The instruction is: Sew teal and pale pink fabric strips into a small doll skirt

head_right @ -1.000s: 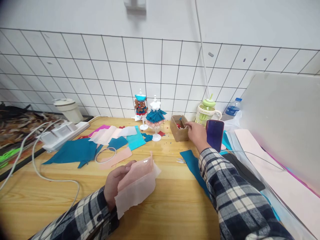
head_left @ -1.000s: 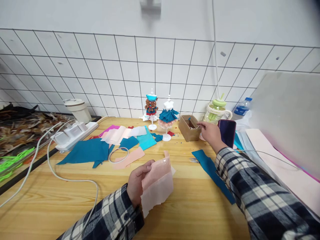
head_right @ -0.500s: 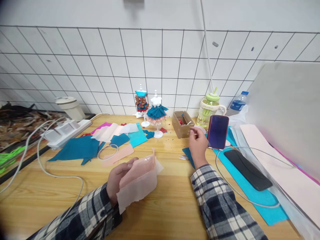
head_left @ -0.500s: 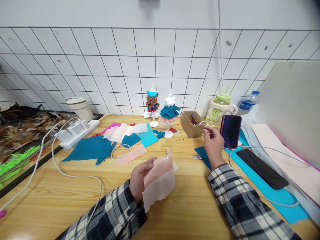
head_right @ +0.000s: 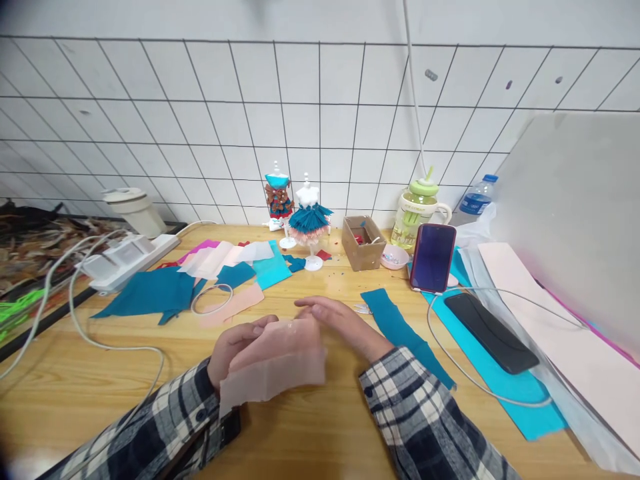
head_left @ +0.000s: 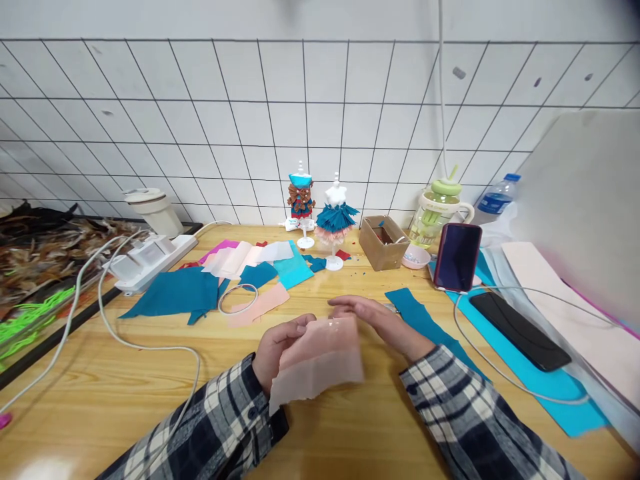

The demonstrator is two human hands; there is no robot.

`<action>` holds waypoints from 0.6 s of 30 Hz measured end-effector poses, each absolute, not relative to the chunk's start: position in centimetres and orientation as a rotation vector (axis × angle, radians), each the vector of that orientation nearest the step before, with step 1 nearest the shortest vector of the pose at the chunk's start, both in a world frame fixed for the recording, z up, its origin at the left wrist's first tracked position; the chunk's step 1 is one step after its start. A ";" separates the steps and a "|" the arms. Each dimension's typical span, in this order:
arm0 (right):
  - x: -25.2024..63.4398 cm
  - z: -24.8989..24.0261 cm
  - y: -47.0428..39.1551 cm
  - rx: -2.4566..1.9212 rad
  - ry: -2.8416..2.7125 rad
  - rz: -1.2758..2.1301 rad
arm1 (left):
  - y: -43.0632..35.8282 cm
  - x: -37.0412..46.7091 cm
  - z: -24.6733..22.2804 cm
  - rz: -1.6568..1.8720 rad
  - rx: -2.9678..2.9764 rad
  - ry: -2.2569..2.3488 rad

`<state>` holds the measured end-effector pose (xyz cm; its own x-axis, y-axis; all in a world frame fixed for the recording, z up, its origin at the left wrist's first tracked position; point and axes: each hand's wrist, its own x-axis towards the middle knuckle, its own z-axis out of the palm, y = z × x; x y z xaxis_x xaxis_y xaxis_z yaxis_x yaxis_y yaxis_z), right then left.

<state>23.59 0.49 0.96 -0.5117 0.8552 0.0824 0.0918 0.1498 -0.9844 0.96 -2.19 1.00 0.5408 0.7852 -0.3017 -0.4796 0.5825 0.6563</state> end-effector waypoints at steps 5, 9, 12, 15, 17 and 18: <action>24.0 -0.2 1.0 -0.940 -1.718 1.481 | -2.0 1.0 1.5 0.814 0.560 0.636; 25.0 -0.8 1.8 -0.879 -1.675 1.457 | -2.1 1.0 1.8 0.831 0.503 0.654; 25.6 -0.4 2.1 -0.988 -1.698 1.308 | -1.8 0.9 1.8 0.950 0.459 0.703; 26.2 0.3 2.2 -1.070 -1.700 1.139 | -1.3 0.8 1.4 1.010 0.518 0.637; 26.5 0.5 2.2 -1.087 -1.703 1.092 | -1.0 0.9 1.0 0.986 0.595 0.602; 26.6 0.6 2.2 -1.091 -1.700 1.101 | -0.9 0.9 0.8 0.974 0.630 0.616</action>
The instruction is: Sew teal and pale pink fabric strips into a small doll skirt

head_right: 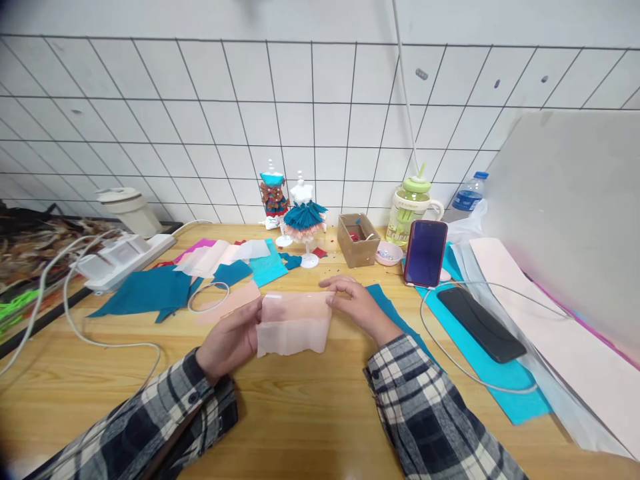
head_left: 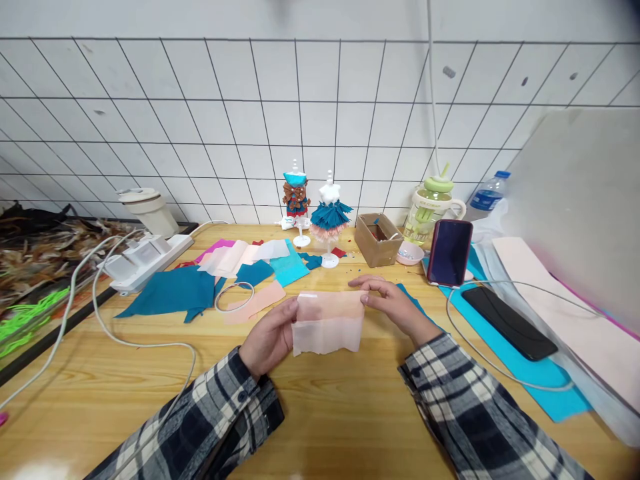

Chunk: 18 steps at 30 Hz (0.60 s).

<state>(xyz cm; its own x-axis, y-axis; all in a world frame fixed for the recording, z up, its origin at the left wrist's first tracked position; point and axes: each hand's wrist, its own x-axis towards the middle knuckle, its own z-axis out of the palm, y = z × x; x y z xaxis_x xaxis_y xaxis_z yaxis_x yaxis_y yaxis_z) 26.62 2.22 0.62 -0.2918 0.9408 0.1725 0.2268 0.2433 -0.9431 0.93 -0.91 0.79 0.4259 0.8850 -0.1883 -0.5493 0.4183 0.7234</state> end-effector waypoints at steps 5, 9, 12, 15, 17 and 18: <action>26.8 0.3 1.9 -1.149 -1.650 1.270 | -0.7 1.1 0.0 1.000 0.699 0.792; 27.5 -0.2 2.0 -1.079 -1.558 1.413 | -0.6 1.0 -0.2 1.057 0.766 0.873; 27.6 -0.1 2.2 -1.114 -1.612 1.203 | -0.6 0.9 -0.1 1.084 0.847 0.948; 26.1 0.8 1.6 -1.240 -1.709 0.516 | -0.9 1.1 0.2 1.075 1.023 1.088; 24.2 1.4 0.4 -1.185 -1.829 0.235 | -1.3 1.5 0.4 1.069 1.183 1.140; 23.2 1.6 -0.2 -1.139 -1.918 0.186 | -1.6 1.7 0.5 1.061 1.257 1.136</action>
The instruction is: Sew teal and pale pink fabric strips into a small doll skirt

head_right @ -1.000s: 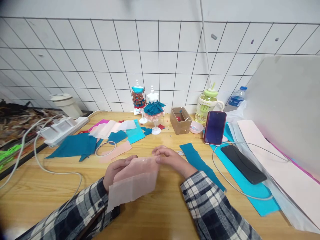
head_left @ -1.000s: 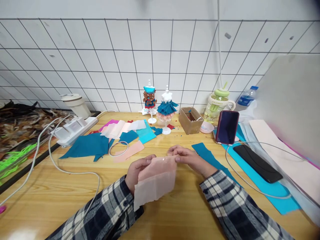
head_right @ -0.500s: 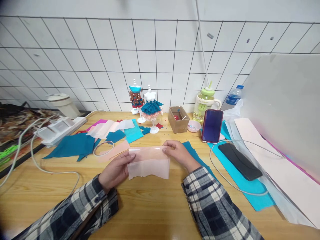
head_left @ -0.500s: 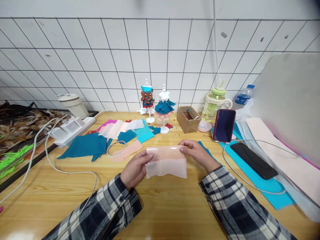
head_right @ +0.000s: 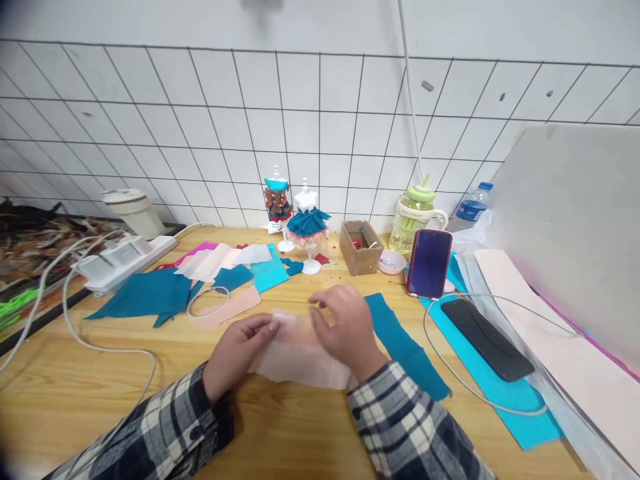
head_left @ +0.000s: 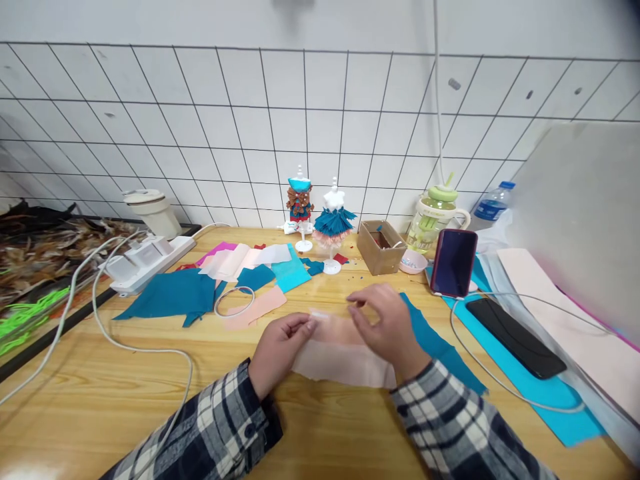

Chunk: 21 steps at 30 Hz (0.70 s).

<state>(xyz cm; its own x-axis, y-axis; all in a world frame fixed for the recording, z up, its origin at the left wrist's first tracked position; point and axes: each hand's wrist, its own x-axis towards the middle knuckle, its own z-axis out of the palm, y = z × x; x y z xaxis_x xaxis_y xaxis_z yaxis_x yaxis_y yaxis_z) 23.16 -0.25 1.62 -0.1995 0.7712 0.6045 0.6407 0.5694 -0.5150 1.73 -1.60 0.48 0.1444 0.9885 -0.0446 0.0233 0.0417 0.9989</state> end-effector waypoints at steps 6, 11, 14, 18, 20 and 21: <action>19.4 1.3 -2.7 -1.167 -2.138 0.108 | -2.8 2.4 0.5 0.999 1.447 1.078; 19.5 0.8 -2.8 -1.189 -2.075 0.086 | -2.9 1.9 0.7 1.006 1.625 1.104; 19.5 0.6 -2.9 -1.167 -2.046 0.067 | -2.9 1.5 0.9 0.894 1.911 1.156; 19.2 0.6 -3.2 -1.152 -2.051 0.112 | -2.9 1.3 0.9 0.806 2.193 1.280; 19.1 0.7 -3.3 -1.154 -2.046 0.150 | -2.9 1.3 0.8 0.818 2.273 1.323; 19.0 0.7 -3.4 -1.159 -2.045 0.166 | -2.9 1.3 0.8 0.827 2.304 1.341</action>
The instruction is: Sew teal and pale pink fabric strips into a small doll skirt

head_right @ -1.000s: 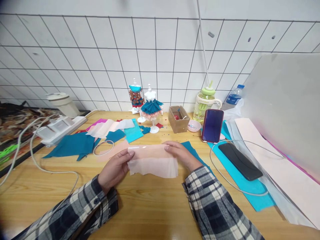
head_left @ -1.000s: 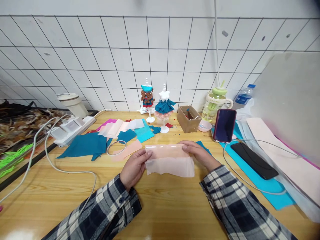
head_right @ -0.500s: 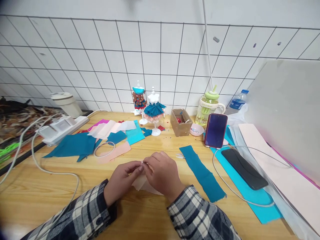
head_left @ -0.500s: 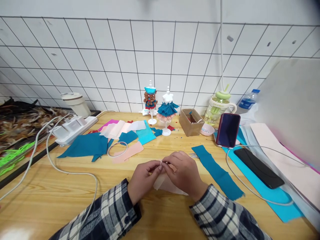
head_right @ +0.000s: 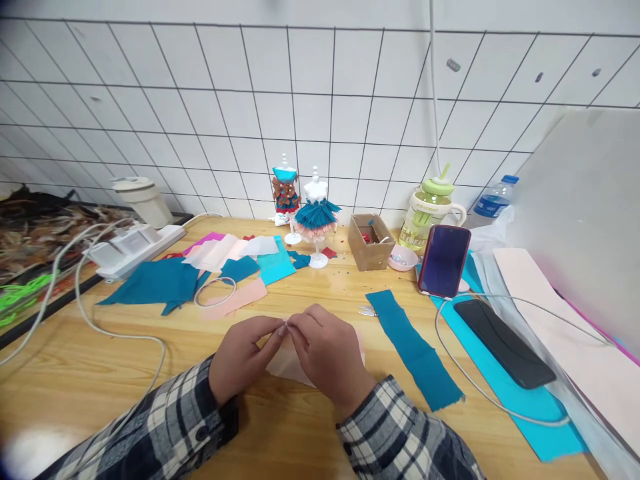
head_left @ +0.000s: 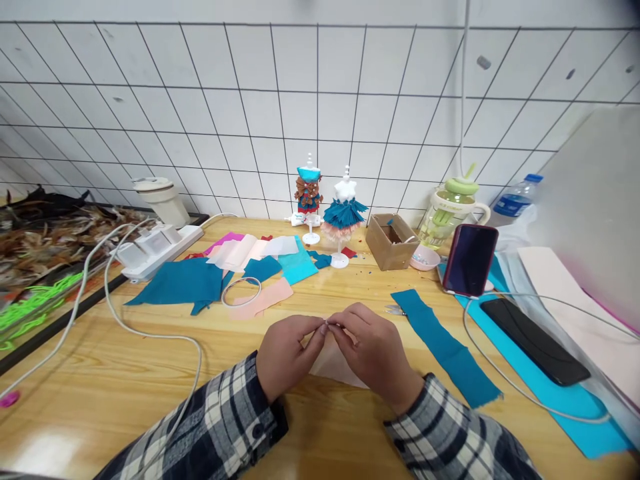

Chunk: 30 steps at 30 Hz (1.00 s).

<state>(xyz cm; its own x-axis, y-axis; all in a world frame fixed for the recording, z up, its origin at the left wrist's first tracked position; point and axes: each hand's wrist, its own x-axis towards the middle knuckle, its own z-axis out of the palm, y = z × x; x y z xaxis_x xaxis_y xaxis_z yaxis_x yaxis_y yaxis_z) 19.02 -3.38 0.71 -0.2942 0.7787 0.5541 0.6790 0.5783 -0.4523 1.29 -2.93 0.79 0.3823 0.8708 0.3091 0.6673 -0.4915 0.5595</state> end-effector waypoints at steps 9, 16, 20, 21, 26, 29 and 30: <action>19.0 1.1 -3.6 -1.281 -2.124 0.216 | -2.8 1.2 0.5 0.732 2.551 1.409; 18.6 1.0 -3.7 -1.393 -1.992 0.340 | -2.9 1.5 0.7 0.682 2.531 1.401; 18.3 0.7 -3.6 -1.394 -1.859 0.507 | -2.8 1.5 0.8 0.716 2.331 1.385; 18.2 0.6 -3.5 -1.387 -1.835 0.529 | -2.8 1.5 0.8 0.730 2.272 1.358; 18.1 0.5 -3.6 -1.341 -1.799 0.512 | -2.6 1.3 0.7 0.822 2.035 1.234; 18.2 0.5 -3.8 -1.319 -1.830 0.459 | -2.4 1.4 0.5 0.850 2.011 1.271; 18.2 0.5 -3.8 -1.308 -1.844 0.444 | -2.4 1.4 0.5 0.857 2.012 1.275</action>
